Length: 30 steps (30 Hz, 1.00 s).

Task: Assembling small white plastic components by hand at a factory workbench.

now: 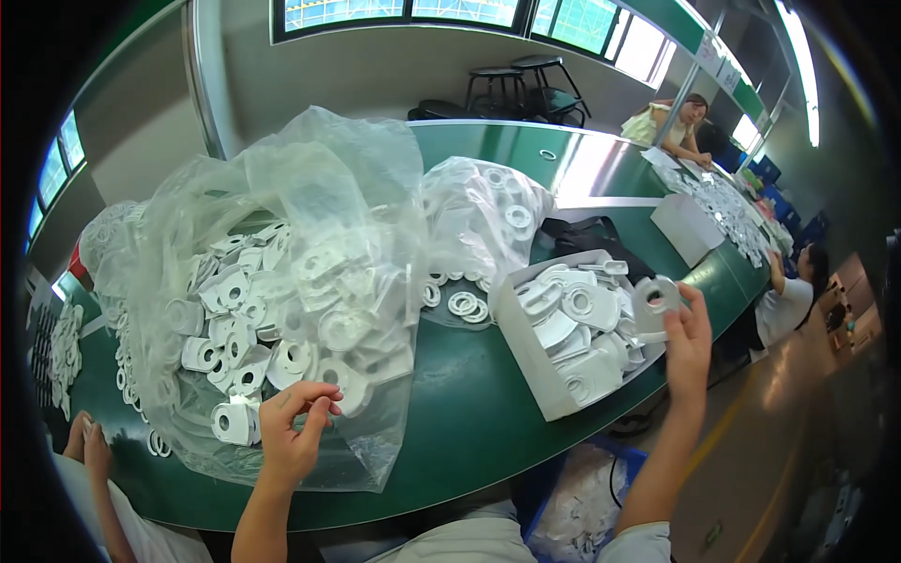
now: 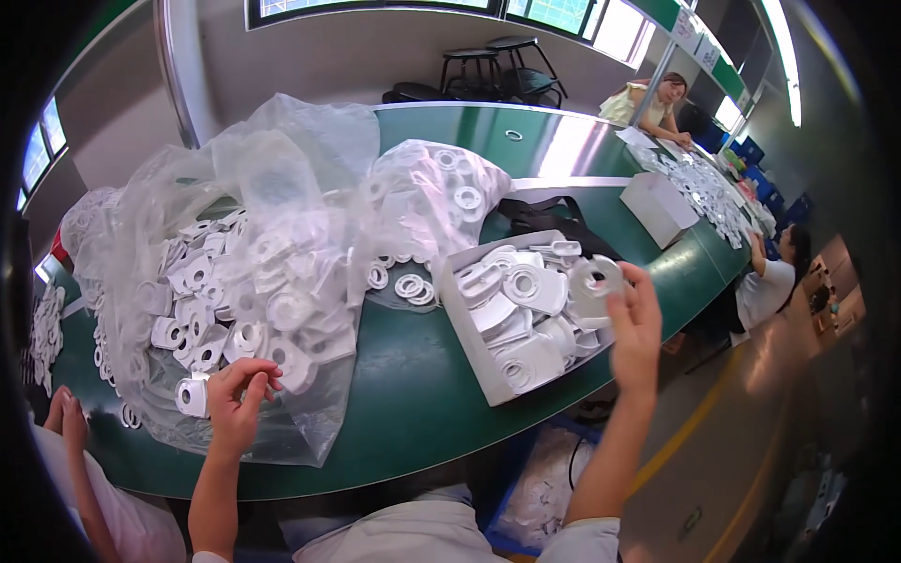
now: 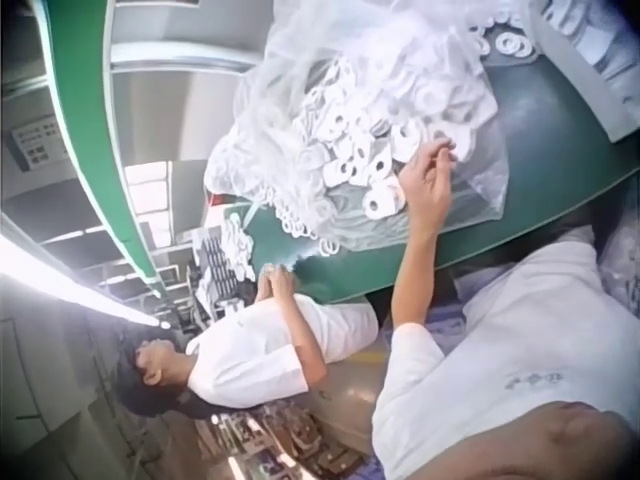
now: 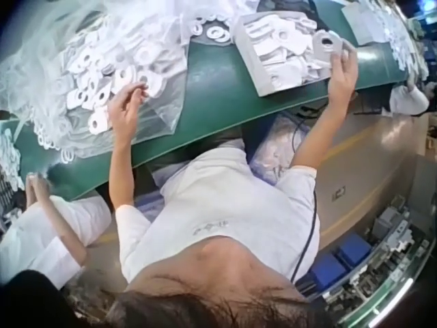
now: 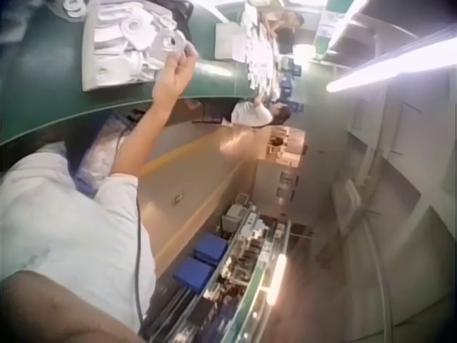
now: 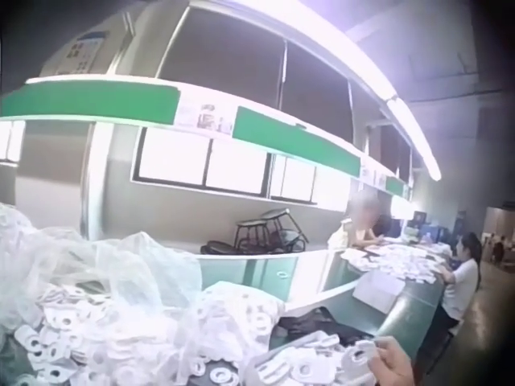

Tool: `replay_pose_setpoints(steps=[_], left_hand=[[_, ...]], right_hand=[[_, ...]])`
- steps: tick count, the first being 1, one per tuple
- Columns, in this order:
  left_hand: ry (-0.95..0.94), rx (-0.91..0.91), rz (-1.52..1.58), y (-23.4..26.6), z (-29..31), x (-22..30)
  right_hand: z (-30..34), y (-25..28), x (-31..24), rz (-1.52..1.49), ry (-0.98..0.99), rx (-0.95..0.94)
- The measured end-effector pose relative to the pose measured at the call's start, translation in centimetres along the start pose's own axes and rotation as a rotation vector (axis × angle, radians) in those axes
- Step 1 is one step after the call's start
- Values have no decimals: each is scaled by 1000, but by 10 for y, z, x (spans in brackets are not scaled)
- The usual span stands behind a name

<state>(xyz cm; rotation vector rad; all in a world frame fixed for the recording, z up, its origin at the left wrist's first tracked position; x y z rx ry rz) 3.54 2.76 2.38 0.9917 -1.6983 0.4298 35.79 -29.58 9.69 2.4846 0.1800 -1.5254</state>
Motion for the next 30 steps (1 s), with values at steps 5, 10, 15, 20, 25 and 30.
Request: replay_pose_setpoints(steps=[5, 10, 15, 20, 25, 30], left_hand=[[-9, -17, -67, -5, -1, 3], [-13, -11, -76, -1, -3, -1], [-7, 37, -63, 5, -6, -6], [-55, 34, -96, 1, -6, -2], [-83, 48, -117, 4, -6, 2], [-126, 71, -159, 12, -5, 7]], right_hand=[[-11, 35, 28, 272, 88, -145], [-12, 13, 16, 444, 346, -160], [-10, 1, 14, 528, 539, -98], [-9, 0, 14, 459, 556, 27], [-3, -7, 14, 595, 641, -41], [7, -6, 14, 499, 408, -36]])
Point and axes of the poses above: each hand's wrist, its own z-axis away from the middle knuckle, its own y-axis out of the back of the hand, x = y × z, the point moved 7 cm from there along -z, towards the middle knuckle, and after that the axes turned 9 degrees about x, right-handed, at the moved point
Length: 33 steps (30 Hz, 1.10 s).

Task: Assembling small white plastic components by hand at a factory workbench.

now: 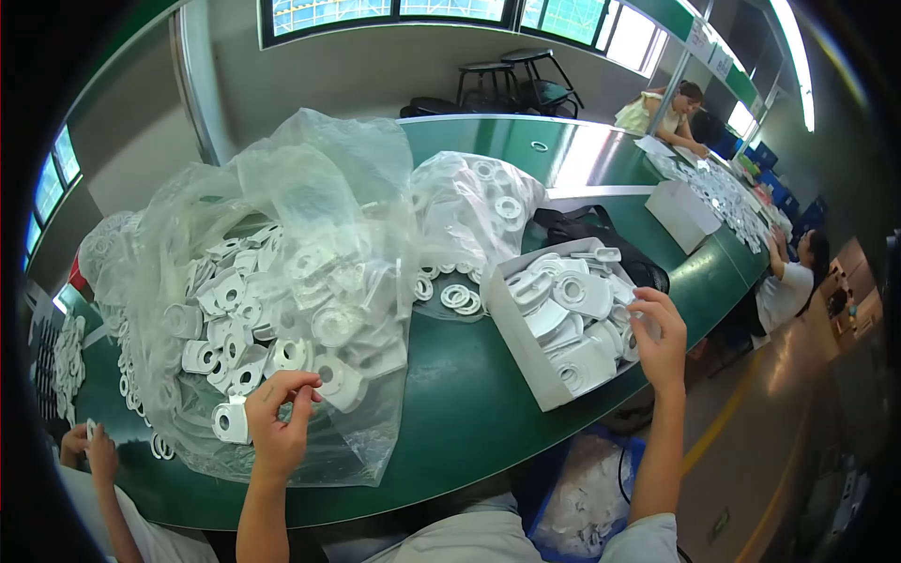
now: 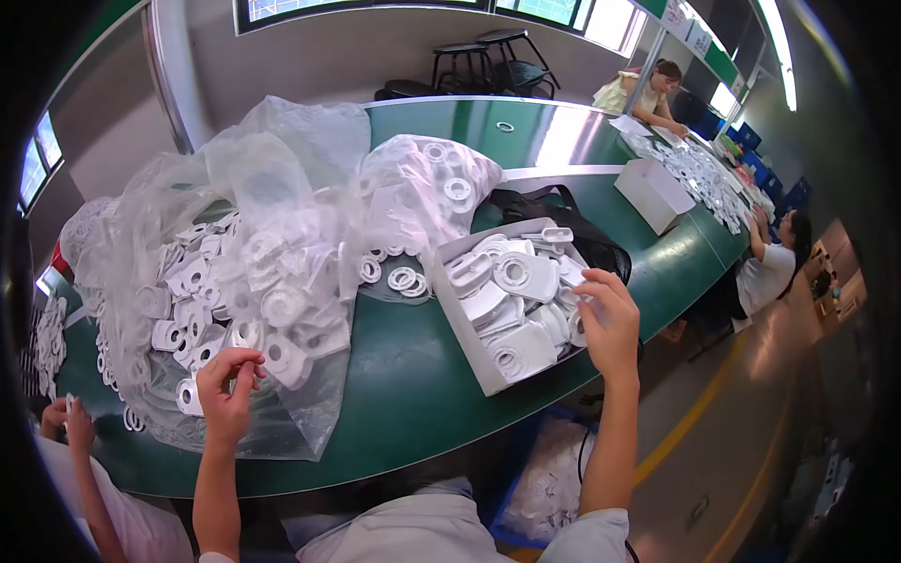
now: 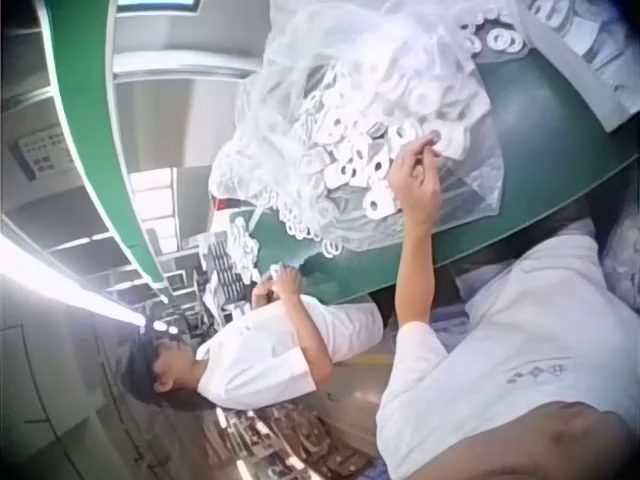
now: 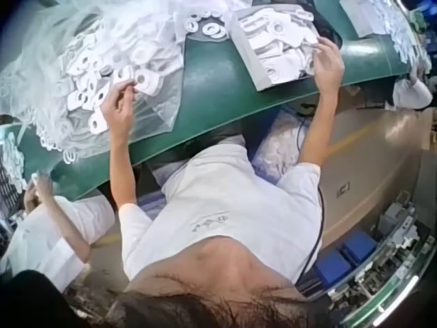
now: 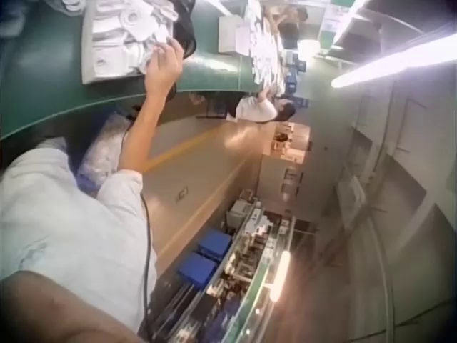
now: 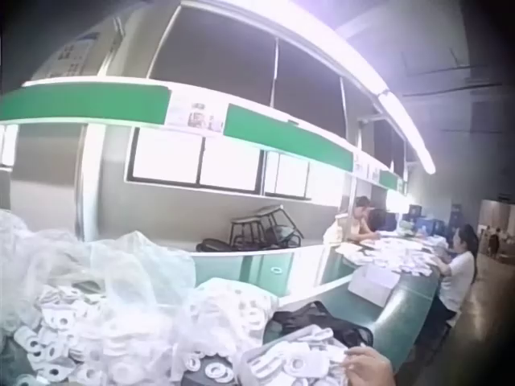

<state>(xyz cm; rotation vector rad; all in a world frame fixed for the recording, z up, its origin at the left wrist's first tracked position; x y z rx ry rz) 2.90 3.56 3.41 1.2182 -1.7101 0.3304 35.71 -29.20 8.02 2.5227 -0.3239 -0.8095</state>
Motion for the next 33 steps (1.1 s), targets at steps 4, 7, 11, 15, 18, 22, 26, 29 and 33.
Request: replay_pose_setpoints(steps=[4, 7, 11, 15, 18, 22, 26, 29, 33], left_hand=[[-77, 2, -36, -4, -3, 3], [-20, 53, -6, 1, -9, -4], [31, 159, 7, 28, -12, -12], [-29, 260, -87, 45, -15, -16], [-134, 303, -134, 41, -23, -10], [-138, 324, -259, 49, -20, -16], [22, 162, -494, 44, -17, -47], [-187, 67, -655, 23, -15, -34], [-140, -41, -780, 16, -14, -50]], right_hand=[[11, 14, 23, -9, -91, 27], [18, 19, 28, 13, -119, 31], [18, 2, 10, -107, -112, 8], [21, 9, -42, 125, 159, 207], [41, 2, -85, -140, 61, 230], [45, -106, -165, -295, 84, -161], [22, -193, -138, -200, 22, -171], [11, -210, -103, 32, 47, -45], [19, -227, -80, 83, -74, -245]])
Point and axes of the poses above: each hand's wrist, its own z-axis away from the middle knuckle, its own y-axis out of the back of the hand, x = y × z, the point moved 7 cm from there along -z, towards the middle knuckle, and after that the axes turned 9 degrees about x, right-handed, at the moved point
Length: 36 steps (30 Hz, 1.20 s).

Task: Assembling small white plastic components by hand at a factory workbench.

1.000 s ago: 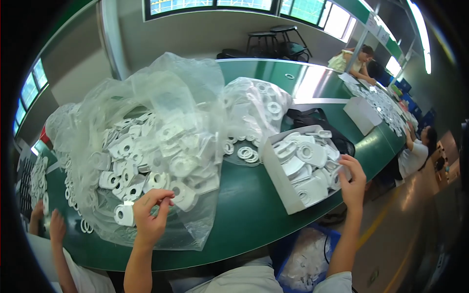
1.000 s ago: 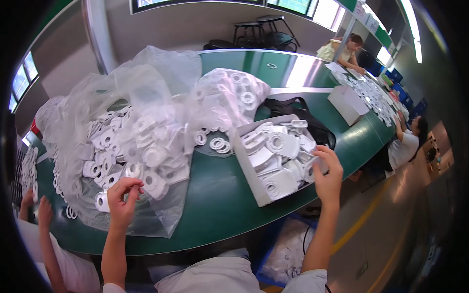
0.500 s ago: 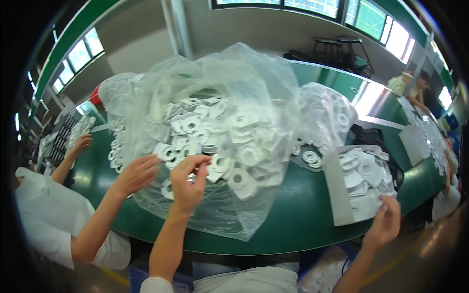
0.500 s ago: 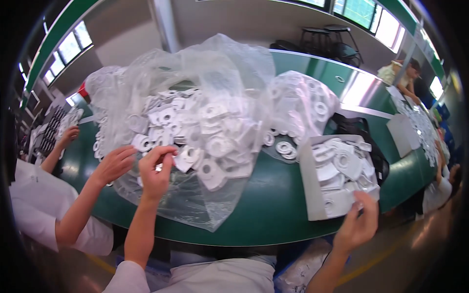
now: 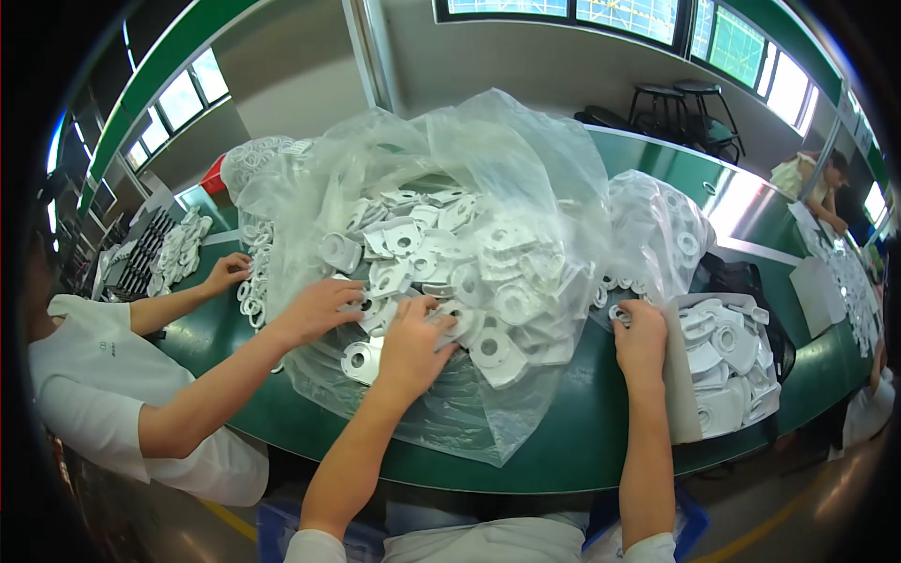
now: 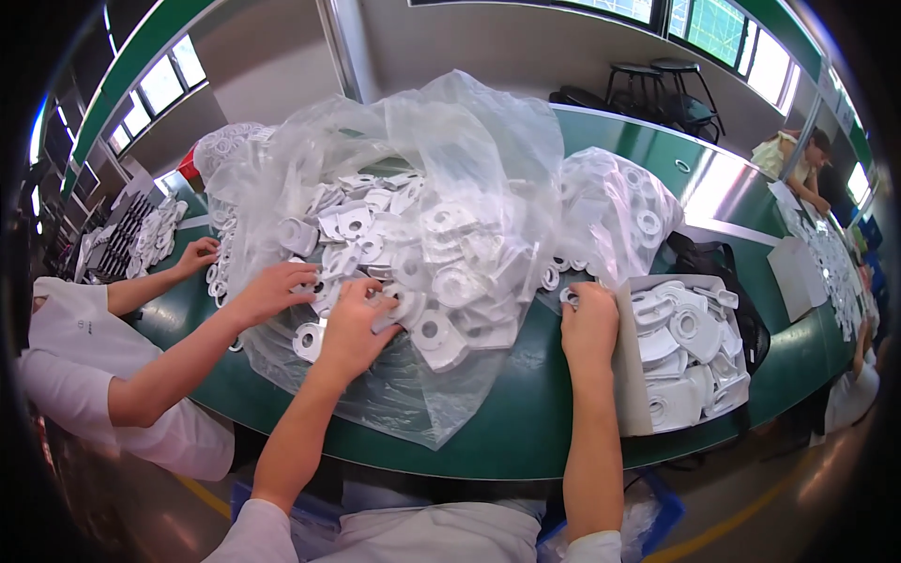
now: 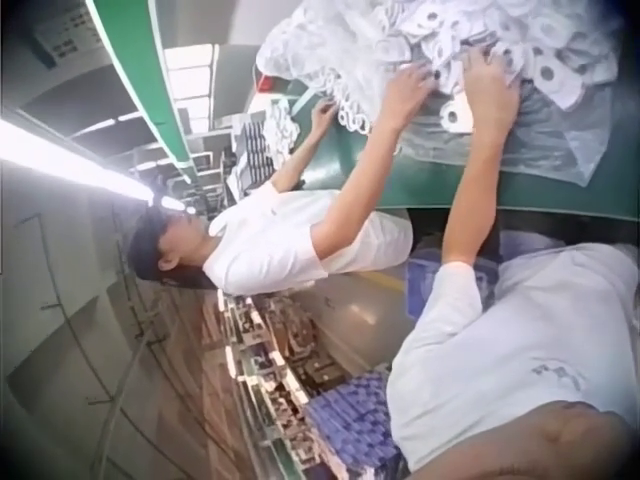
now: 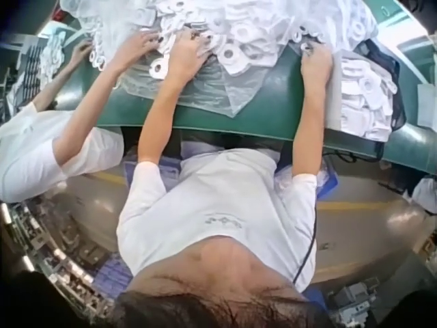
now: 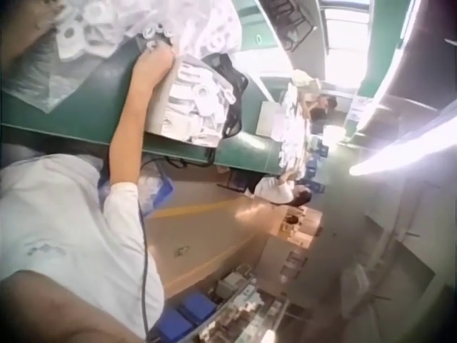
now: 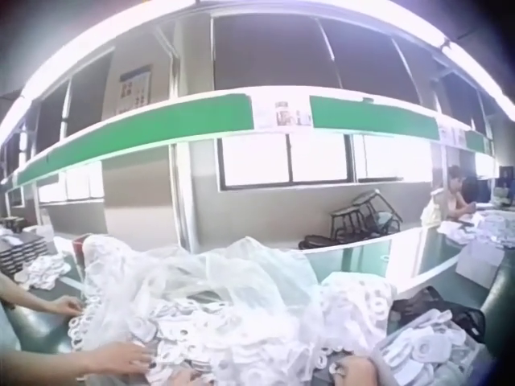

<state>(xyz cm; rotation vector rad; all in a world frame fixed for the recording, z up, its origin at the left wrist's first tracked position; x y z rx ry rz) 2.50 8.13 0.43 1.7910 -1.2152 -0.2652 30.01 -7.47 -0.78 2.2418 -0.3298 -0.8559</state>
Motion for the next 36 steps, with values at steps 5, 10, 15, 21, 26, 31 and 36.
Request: replay_pose_setpoints(steps=[5, 10, 15, 21, 26, 31, 36], left_hand=[[242, 334, 364, 39, -5, -28], [560, 528, 881, 42, -2, -38], [624, 28, 1113, -9, 15, 9], [740, -84, 1436, -41, 28, 18], [750, -144, 1506, -37, 29, 23], [713, -133, 1488, -26, 22, 32], [694, -87, 1438, -21, 20, 29]], right_hand=[[2, 2, -9, -28, 123, 37], [-8, 17, 2, -414, -234, 134], [20, 35, -66, -712, 3, 235], [65, 27, -153, -765, 589, 32], [73, 13, -163, -742, 667, -68], [65, 19, -148, -825, 467, -30], [79, -31, -132, -1364, -131, -507]])
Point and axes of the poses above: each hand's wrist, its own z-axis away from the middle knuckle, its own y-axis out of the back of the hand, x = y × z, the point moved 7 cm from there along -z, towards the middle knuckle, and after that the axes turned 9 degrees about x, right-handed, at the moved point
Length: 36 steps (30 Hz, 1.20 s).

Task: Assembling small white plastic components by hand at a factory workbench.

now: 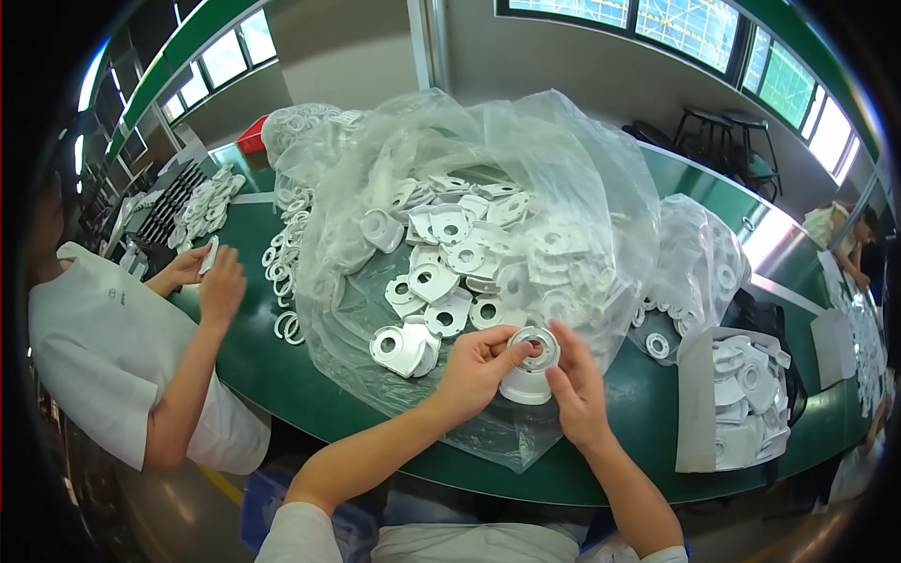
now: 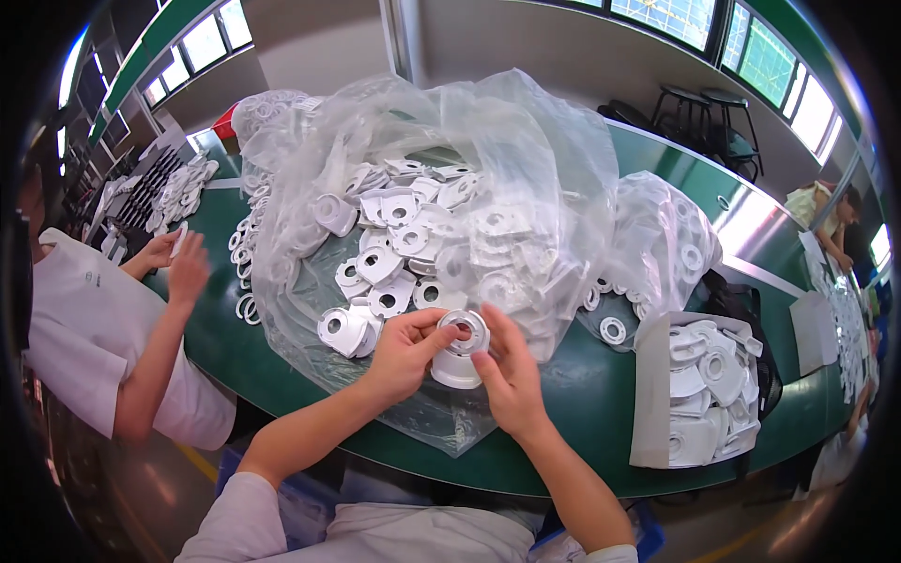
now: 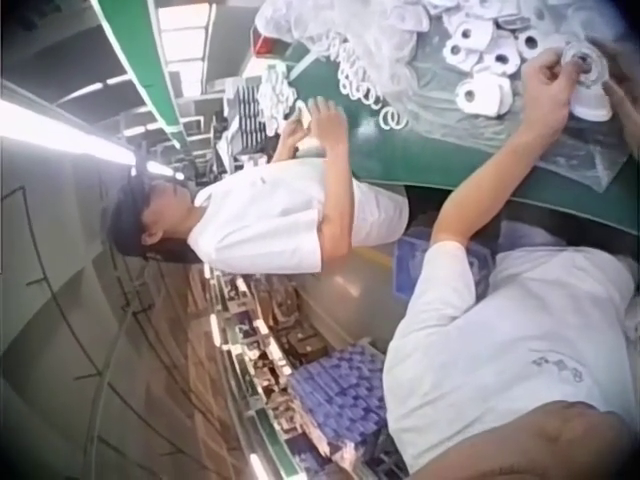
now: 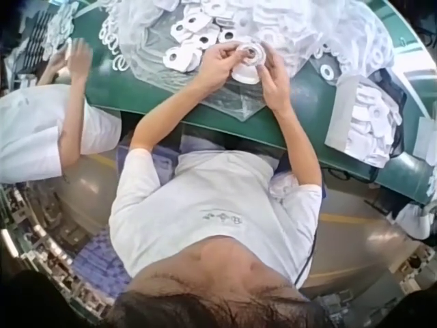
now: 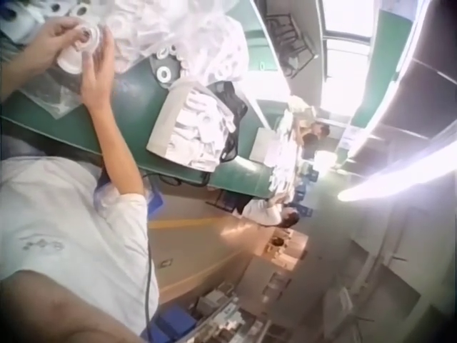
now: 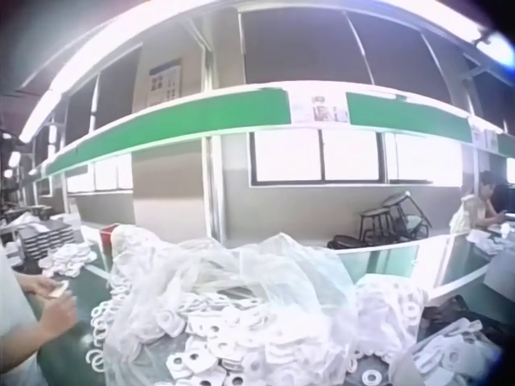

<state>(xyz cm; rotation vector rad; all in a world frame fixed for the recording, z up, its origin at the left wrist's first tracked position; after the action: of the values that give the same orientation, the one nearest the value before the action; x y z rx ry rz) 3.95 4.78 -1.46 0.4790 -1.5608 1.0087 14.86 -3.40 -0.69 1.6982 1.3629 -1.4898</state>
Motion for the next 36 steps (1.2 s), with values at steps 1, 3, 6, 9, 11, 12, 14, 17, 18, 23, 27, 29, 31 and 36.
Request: replay_pose_setpoints(steps=[1, 3, 6, 9, 11, 12, 14, 17, 18, 23, 27, 29, 31, 36], left_hand=[[-8, -16, -40, 0, 0, -2], [0, -24, -60, 1, -1, -5], [11, -34, -3, 8, 2, -8], [40, -73, -19, -3, -4, -9], [77, -130, -3, -12, -5, -11], [84, -131, 11, -13, -3, -10], [28, -107, -46, -7, 2, -1], [-384, -21, -605, -3, 11, 28], [-387, -13, -611, 1, 16, 31], [-664, 387, -750, 58, 80, 64], [-688, 903, -1047, 164, 124, 80], [-611, 994, -1203, 209, 126, 85], [-510, 1052, -1314, 241, 124, 89], [-484, 993, -1417, 267, 109, 95]], right_hand=[[2, -5, 6, 49, -54, -44], [4, -12, 13, 78, -101, -74], [5, -14, 20, 170, -123, -54], [6, -5, 12, 105, -91, -62], [6, 1, 14, 63, -94, -69], [6, 4, 17, 76, -79, -59], [7, -1, 16, 70, -67, -70], [8, -2, 17, 15, -174, -46], [8, -6, 14, 9, -172, -53], [12, -9, 13, 34, -288, -119], [13, -16, 13, 45, -319, -174], [15, -18, 15, 65, -330, -192], [17, -20, 16, 71, -350, -209], [18, -20, 16, 93, -385, -227]])
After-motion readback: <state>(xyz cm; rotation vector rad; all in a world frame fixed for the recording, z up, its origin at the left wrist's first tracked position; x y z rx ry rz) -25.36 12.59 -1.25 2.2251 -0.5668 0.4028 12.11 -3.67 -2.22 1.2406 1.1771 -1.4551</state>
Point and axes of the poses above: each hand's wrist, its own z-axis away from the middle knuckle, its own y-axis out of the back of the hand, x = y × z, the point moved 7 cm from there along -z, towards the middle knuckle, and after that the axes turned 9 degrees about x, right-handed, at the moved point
